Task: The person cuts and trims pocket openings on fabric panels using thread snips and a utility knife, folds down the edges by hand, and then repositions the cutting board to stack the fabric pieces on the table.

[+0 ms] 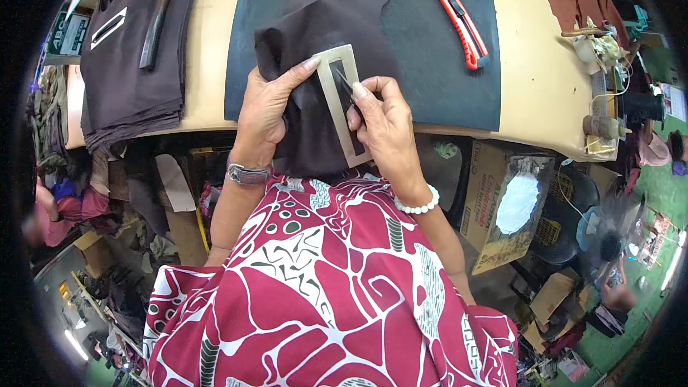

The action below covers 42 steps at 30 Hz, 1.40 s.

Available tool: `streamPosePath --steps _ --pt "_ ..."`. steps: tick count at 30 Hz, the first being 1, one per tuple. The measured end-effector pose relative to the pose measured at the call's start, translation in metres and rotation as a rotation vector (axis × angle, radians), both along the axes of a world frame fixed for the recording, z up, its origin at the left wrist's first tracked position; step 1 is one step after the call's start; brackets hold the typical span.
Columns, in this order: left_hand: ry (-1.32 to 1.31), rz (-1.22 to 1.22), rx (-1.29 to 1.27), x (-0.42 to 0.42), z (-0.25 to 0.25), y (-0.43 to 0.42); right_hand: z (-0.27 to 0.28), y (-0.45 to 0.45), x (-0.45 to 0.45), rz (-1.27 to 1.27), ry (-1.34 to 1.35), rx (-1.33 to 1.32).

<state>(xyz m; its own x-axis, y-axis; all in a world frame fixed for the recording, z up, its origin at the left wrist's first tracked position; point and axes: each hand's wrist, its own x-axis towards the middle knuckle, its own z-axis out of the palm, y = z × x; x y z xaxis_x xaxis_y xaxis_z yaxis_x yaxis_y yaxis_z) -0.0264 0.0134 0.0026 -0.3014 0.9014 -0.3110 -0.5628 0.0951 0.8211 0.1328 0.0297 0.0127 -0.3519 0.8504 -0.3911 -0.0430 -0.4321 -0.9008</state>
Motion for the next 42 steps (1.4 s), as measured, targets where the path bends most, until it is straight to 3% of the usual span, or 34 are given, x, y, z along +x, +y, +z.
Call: streamPosePath --steps 8,20,28,42 --pt "0.104 -0.031 0.072 0.004 0.005 -0.008 0.003 0.001 0.002 0.013 0.072 -0.002" --pt "0.055 -0.046 0.06 0.01 0.001 -0.01 -0.002 -0.003 -0.002 0.0 0.065 0.066" --pt "-0.005 0.168 0.098 0.034 -0.009 -0.007 0.009 -0.023 0.002 -0.084 0.08 -0.088" --pt "0.08 0.274 0.17 0.048 -0.004 -0.015 -0.004 -0.034 -0.015 -0.252 0.138 0.073"
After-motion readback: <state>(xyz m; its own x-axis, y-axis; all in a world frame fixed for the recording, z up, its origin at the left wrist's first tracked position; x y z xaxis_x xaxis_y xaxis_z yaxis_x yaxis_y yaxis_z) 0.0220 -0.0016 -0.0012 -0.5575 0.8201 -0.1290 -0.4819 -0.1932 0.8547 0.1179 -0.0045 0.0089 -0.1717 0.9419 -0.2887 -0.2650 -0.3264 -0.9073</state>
